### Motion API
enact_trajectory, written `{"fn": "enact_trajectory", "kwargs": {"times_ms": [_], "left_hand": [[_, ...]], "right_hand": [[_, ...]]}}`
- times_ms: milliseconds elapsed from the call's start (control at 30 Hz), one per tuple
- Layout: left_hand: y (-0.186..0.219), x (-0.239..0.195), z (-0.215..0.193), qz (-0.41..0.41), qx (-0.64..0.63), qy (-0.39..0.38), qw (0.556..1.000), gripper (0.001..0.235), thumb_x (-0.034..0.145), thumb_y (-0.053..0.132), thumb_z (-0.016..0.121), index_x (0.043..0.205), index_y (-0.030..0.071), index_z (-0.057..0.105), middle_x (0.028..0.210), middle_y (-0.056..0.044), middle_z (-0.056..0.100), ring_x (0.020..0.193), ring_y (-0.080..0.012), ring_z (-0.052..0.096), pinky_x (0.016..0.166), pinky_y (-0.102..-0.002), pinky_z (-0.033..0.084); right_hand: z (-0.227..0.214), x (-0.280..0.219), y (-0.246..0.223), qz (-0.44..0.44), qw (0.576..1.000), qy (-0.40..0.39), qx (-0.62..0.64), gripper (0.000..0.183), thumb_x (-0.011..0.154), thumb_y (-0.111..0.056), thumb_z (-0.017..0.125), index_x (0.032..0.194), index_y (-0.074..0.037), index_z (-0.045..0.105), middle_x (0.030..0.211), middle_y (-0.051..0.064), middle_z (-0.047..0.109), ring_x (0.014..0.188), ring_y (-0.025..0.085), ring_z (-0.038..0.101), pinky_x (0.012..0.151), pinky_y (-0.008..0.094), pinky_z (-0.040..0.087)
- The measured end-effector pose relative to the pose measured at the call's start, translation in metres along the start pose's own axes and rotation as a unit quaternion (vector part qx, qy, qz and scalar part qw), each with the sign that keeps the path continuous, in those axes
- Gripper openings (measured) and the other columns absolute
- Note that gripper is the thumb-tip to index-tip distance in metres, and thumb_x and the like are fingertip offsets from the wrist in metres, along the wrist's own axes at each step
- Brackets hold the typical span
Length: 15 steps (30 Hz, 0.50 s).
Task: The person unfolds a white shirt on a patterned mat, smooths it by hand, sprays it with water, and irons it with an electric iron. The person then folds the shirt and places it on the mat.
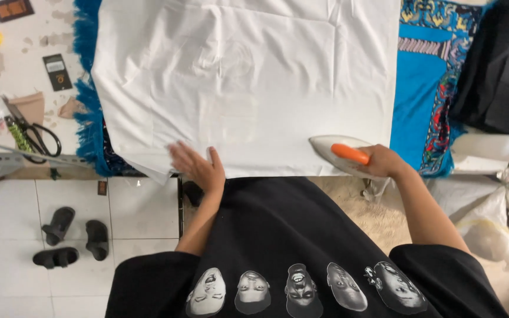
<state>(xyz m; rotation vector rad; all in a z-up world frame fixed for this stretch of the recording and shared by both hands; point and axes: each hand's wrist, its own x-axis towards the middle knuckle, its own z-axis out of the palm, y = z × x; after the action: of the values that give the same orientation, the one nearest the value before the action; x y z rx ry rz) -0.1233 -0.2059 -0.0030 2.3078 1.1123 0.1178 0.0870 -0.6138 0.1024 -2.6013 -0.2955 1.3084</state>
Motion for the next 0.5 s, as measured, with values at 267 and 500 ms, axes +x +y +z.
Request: {"fn": "enact_trajectory", "kwargs": {"times_ms": [267,500], "left_hand": [[-0.043,-0.021,0.007,-0.477,-0.753,0.058,0.449,0.116,0.085,0.077,0.068,0.164,0.017,0.009,0.169,-0.012,0.005,0.157,-0.0304,-0.002,0.127,-0.050,0.011],[-0.087,-0.017,0.024,-0.428,-0.722,0.068,0.539,0.041,0.095,0.029,0.078,0.125,0.019,0.052,0.116,-0.006,0.045,0.122,-0.0290,0.053,0.115,-0.048,0.040]], "right_hand": [[0.027,0.055,-0.118,-0.165,0.943,-0.071,-0.279,0.049,0.076,-0.034,0.071,0.124,-0.032,0.073,0.101,0.013,0.080,0.106,0.036,0.074,0.097,0.045,0.057],[0.079,0.076,-0.222,-0.240,0.925,-0.027,-0.292,0.047,0.074,-0.039,0.075,0.121,-0.032,0.072,0.098,0.008,0.076,0.102,0.033,0.074,0.091,0.044,0.058]]}}
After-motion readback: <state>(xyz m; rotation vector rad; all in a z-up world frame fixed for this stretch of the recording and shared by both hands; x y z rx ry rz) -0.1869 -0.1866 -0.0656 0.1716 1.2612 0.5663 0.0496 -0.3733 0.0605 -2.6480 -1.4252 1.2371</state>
